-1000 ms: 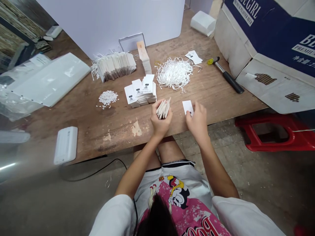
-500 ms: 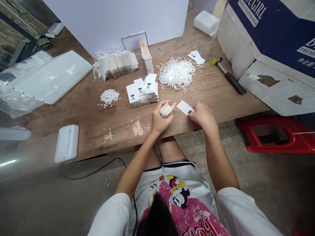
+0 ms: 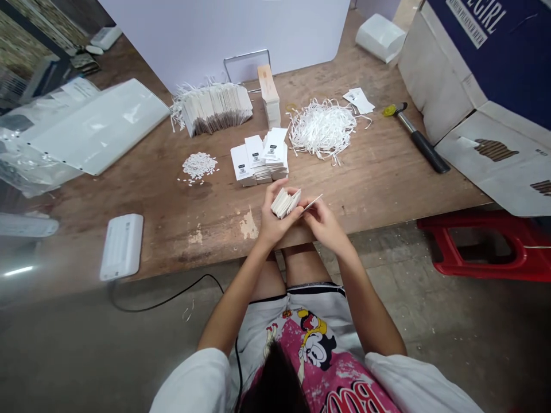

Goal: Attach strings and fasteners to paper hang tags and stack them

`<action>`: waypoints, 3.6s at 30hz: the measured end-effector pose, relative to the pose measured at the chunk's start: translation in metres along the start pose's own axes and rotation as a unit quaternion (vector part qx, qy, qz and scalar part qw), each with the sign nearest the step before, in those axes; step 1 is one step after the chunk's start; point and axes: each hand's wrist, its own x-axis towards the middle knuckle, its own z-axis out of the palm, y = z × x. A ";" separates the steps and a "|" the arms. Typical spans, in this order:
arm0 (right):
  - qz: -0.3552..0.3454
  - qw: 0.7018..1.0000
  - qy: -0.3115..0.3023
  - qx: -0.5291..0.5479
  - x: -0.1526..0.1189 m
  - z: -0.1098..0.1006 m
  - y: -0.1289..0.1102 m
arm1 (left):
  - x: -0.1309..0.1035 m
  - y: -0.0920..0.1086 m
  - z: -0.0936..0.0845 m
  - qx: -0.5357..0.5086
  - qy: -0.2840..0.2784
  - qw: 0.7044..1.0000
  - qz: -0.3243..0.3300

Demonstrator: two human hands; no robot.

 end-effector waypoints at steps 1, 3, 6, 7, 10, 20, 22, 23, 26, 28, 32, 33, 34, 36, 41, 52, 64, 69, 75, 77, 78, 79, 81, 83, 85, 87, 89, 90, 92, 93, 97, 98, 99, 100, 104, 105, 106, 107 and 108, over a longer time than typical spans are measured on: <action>-0.010 1.000 0.012 -0.011 0.000 0.006 0.001 | 0.000 -0.002 -0.002 -0.015 -0.006 1.000 -0.004; -0.027 0.999 0.030 -0.033 0.000 0.016 0.000 | 0.000 -0.005 -0.006 -0.039 -0.023 0.999 -0.022; -0.047 0.994 0.030 -0.094 0.000 0.024 -0.004 | -0.001 -0.008 -0.011 -0.042 -0.073 0.996 -0.042; -0.048 0.991 0.031 -0.123 0.000 0.026 -0.005 | -0.001 -0.008 -0.012 -0.037 -0.089 0.995 -0.040; -0.031 0.979 0.060 -0.191 -0.001 0.031 -0.011 | 0.000 -0.005 -0.012 -0.022 -0.125 0.992 -0.021; -0.102 0.979 -0.132 -0.118 -0.002 0.015 -0.010 | -0.008 0.003 -0.014 0.071 0.020 0.997 0.039; -0.114 0.973 -0.156 -0.128 0.000 0.011 -0.009 | -0.011 0.000 -0.016 0.069 0.021 0.996 0.053; -0.118 0.971 -0.162 -0.132 0.001 0.010 -0.009 | -0.012 -0.002 -0.018 0.066 0.017 0.996 0.055; -0.110 0.975 -0.130 -0.140 0.004 0.009 -0.010 | -0.012 -0.004 -0.025 0.051 -0.031 0.998 0.035; -0.087 0.980 -0.102 -0.148 0.005 0.009 -0.010 | -0.010 -0.002 -0.030 0.031 -0.093 0.995 0.000; -0.079 0.979 -0.099 -0.157 0.005 0.007 -0.013 | -0.005 0.004 -0.041 -0.010 -0.192 0.979 -0.060; -0.084 0.979 -0.099 -0.160 0.005 0.007 -0.014 | -0.004 0.005 -0.043 -0.014 -0.199 0.978 -0.060; -0.089 0.978 -0.097 -0.163 0.005 0.006 -0.015 | -0.004 0.006 -0.044 -0.014 -0.200 0.978 -0.055; -0.094 0.975 -0.100 -0.173 0.004 0.006 -0.015 | -0.004 0.006 -0.044 -0.005 -0.186 0.982 -0.037; -0.098 0.963 -0.147 -0.201 0.002 0.009 -0.012 | -0.004 0.006 -0.045 0.025 -0.191 0.981 -0.009; -0.054 0.982 -0.095 -0.151 -0.017 0.033 -0.006 | -0.004 0.015 -0.045 0.038 -0.228 0.971 0.055; -0.091 0.966 -0.095 -0.223 -0.008 0.005 -0.014 | 0.008 0.023 -0.059 0.057 -0.273 0.960 -0.004; -0.096 0.964 -0.071 -0.236 -0.007 0.009 -0.014 | 0.005 0.021 -0.058 0.039 -0.242 0.968 -0.045; -0.125 0.971 -0.059 -0.194 -0.007 0.013 -0.015 | 0.006 0.024 -0.058 0.056 -0.234 0.969 -0.052; -0.127 0.973 -0.053 -0.184 -0.007 0.014 -0.015 | 0.004 0.025 -0.058 0.064 -0.237 0.968 -0.053; -0.126 0.974 -0.047 -0.182 -0.007 0.014 -0.015 | 0.003 0.025 -0.058 0.065 -0.241 0.967 -0.054; -0.124 0.975 -0.040 -0.182 -0.007 0.015 -0.015 | 0.002 0.025 -0.058 0.064 -0.246 0.966 -0.056; -0.118 0.976 -0.025 -0.182 -0.007 0.016 -0.014 | 0.000 0.025 -0.058 0.058 -0.252 0.964 -0.060; -0.115 0.977 -0.016 -0.181 -0.007 0.018 -0.014 | -0.002 0.025 -0.058 0.048 -0.252 0.964 -0.064; -0.112 0.978 -0.015 -0.177 -0.008 0.019 -0.014 | -0.003 0.026 -0.058 0.036 -0.253 0.965 -0.064; -0.107 0.979 -0.017 -0.171 -0.008 0.020 -0.015 | -0.004 0.027 -0.059 0.022 -0.257 0.964 -0.064; -0.106 0.980 -0.017 -0.166 -0.009 0.021 -0.016 | -0.003 0.027 -0.061 0.010 -0.260 0.963 -0.066; -0.107 0.980 -0.017 -0.167 -0.009 0.021 -0.016 | -0.003 0.028 -0.062 0.006 -0.260 0.963 -0.068; -0.111 0.979 -0.016 -0.170 -0.010 0.021 -0.017 | -0.003 0.027 -0.064 0.003 -0.255 0.964 -0.071; -0.112 0.979 -0.018 -0.171 -0.010 0.022 -0.016 | -0.003 0.027 -0.064 0.006 -0.252 0.965 -0.071; -0.122 0.979 -0.019 -0.164 -0.010 0.021 -0.015 | -0.002 0.026 -0.066 0.023 -0.245 0.968 -0.054; -0.124 0.979 -0.019 -0.162 -0.010 0.021 -0.015 | -0.001 0.026 -0.066 0.026 -0.246 0.968 -0.051; -0.125 0.979 -0.019 -0.161 -0.010 0.021 -0.015 | -0.001 0.027 -0.066 0.029 -0.246 0.968 -0.050; -0.125 0.979 -0.019 -0.159 -0.010 0.021 -0.016 | -0.001 0.027 -0.066 0.033 -0.247 0.967 -0.051; -0.128 0.980 -0.015 -0.152 -0.010 0.020 -0.017 | 0.000 0.028 -0.067 0.040 -0.249 0.966 -0.049; -0.129 0.980 -0.014 -0.152 -0.010 0.020 -0.018 | 0.001 0.029 -0.067 0.042 -0.250 0.966 -0.046; -0.129 0.980 -0.012 -0.152 -0.010 0.020 -0.018 | 0.001 0.029 -0.067 0.047 -0.251 0.966 -0.041; -0.128 0.980 -0.011 -0.153 -0.010 0.020 -0.018 | 0.002 0.029 -0.067 0.054 -0.250 0.966 -0.035; -0.126 0.980 -0.011 -0.154 -0.010 0.019 -0.018 | 0.002 0.030 -0.067 0.064 -0.248 0.966 -0.027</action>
